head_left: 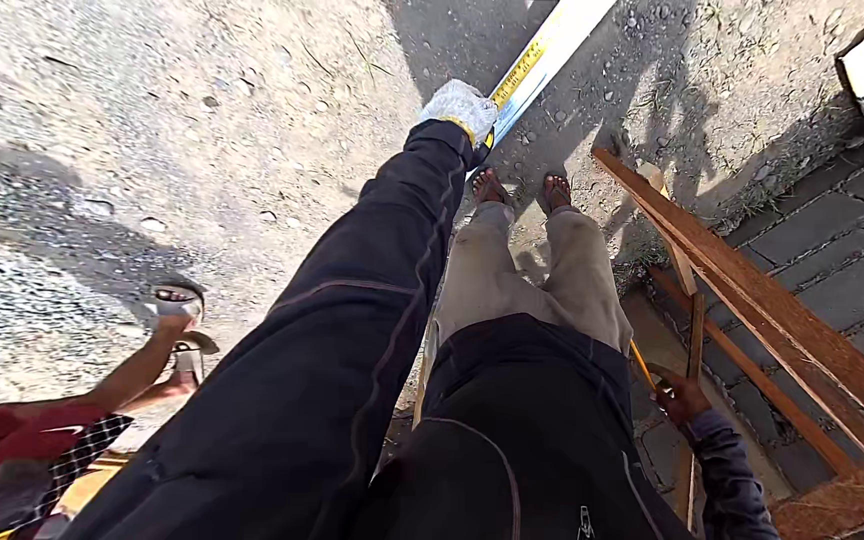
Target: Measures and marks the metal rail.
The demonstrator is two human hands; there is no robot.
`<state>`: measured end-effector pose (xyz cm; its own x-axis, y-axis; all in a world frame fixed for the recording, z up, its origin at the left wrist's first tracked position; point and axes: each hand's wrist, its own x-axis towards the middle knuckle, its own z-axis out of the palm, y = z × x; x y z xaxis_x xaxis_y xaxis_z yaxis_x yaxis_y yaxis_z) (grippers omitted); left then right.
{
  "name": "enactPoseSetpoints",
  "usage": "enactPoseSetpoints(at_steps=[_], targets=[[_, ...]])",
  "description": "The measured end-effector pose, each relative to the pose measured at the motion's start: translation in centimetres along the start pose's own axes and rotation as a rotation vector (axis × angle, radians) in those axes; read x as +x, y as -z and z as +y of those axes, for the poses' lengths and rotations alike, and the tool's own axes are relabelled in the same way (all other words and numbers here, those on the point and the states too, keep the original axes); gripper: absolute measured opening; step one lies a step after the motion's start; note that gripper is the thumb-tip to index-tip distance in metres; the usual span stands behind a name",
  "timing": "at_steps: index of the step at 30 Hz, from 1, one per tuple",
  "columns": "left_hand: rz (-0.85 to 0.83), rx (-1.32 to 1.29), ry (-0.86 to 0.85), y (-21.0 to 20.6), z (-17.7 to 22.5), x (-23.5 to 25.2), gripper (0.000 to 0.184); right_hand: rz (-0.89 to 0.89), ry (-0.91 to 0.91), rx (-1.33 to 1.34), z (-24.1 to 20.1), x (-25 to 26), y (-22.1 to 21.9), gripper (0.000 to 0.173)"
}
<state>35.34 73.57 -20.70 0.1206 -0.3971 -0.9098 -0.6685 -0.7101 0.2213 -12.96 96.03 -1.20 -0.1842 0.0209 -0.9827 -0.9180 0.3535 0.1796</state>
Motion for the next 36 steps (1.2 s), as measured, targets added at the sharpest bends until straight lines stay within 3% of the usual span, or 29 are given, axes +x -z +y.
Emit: enactPoseSetpoints(at_steps=[2,4,6,8,10,14,16,23,30,36], targets=[[-0.008,-0.020,-0.022,-0.9,-1.5,2.7,0.048,-0.129,-0.058,-0.040,3.0,-0.6,0.5,0.049],[0.053,-0.037,-0.051,-2.5,-3.4,6.0,0.047,-0.196,-0.191,-0.046,3.1,-0.5,1.8,0.039],[0.061,-0.058,-0.052,-3.4,-4.2,7.7,0.047,-0.161,-0.376,-0.093,1.4,0.3,4.2,0.036],[0.063,-0.061,-0.050,-4.1,-4.9,9.8,0.048,-0.059,-0.417,-0.193,-0.7,3.0,7.5,0.038],[0.050,-0.074,-0.048,-5.5,-5.7,12.1,0.048,0.127,-0.266,-0.265,-4.5,5.8,11.4,0.042],[0.073,-0.114,-0.028,-8.2,-7.1,17.8,0.045,0.556,0.416,-0.115,-15.1,16.2,16.8,0.033],[0.070,-0.118,-0.025,-10.2,-7.5,20.8,0.043,0.638,0.595,0.003,-20.5,22.7,18.5,0.029],[0.104,-0.108,-0.015,-15.4,-10.0,30.9,0.047,0.432,1.106,0.306,-34.4,41.1,22.6,0.020],[0.135,-0.138,-0.003,-18.4,-11.0,35.6,0.046,0.256,1.488,-0.022,-44.5,51.3,25.1,0.015],[0.211,-0.133,0.062,-20.3,-10.6,36.4,0.044,0.231,1.529,-0.200,-50.3,55.2,24.5,0.019]])
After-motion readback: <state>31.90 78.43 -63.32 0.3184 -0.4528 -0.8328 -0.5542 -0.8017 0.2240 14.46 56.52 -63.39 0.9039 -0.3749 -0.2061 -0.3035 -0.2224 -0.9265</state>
